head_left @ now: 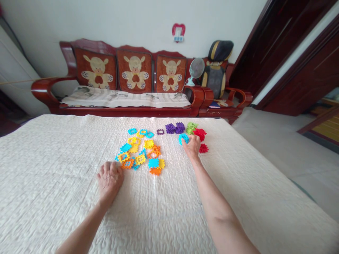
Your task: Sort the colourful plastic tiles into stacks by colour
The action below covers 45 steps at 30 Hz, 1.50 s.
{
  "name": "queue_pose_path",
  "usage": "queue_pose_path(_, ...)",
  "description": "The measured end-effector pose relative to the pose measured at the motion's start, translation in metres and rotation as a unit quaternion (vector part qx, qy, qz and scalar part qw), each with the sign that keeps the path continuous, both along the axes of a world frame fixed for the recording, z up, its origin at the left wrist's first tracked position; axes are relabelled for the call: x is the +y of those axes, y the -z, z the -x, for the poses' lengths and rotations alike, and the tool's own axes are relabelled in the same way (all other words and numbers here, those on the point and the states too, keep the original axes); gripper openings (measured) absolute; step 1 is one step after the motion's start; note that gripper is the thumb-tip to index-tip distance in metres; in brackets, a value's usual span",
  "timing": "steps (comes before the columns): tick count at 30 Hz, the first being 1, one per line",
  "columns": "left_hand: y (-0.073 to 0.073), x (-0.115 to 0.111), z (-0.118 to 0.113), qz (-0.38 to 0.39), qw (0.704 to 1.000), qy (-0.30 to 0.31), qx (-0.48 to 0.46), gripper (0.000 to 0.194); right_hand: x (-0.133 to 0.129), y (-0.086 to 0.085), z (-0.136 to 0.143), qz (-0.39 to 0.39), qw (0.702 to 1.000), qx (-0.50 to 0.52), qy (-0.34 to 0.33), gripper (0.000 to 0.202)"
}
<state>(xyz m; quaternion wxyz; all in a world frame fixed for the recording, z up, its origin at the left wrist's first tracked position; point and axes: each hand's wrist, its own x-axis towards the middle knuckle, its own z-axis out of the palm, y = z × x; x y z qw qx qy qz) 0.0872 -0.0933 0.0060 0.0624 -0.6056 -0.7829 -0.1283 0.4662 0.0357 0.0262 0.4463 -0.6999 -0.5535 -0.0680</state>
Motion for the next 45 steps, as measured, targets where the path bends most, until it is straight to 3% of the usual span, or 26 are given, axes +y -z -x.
queue_pose_path(3,-0.001,-0.001,0.000,0.002,1.000,-0.002,0.000,0.036,-0.018,0.013,0.013,-0.044,0.997,0.004,-0.067,0.021)
queue_pose_path(7,-0.005,-0.002,-0.003,0.007,1.000,-0.004,-0.008,0.035,-0.045,0.039,0.047,-0.011,0.988,0.042,-0.146,0.013)
queue_pose_path(13,-0.008,-0.004,-0.006,-0.004,1.000,-0.009,-0.007,0.036,-0.079,0.062,0.085,0.018,0.982,0.057,-0.178,0.015)
queue_pose_path(26,0.000,0.001,0.000,0.002,0.999,0.000,-0.039,0.044,-0.085,0.055,0.093,0.027,0.987,0.021,-0.155,0.015)
queue_pose_path(37,0.009,0.006,0.007,0.007,0.999,0.011,-0.047,0.039,-0.091,0.045,0.098,0.068,0.988,-0.007,-0.142,0.012)
queue_pose_path(45,0.012,0.006,0.006,0.002,0.999,0.012,-0.030,0.042,-0.089,0.048,0.097,0.054,0.988,-0.015,-0.147,0.012)
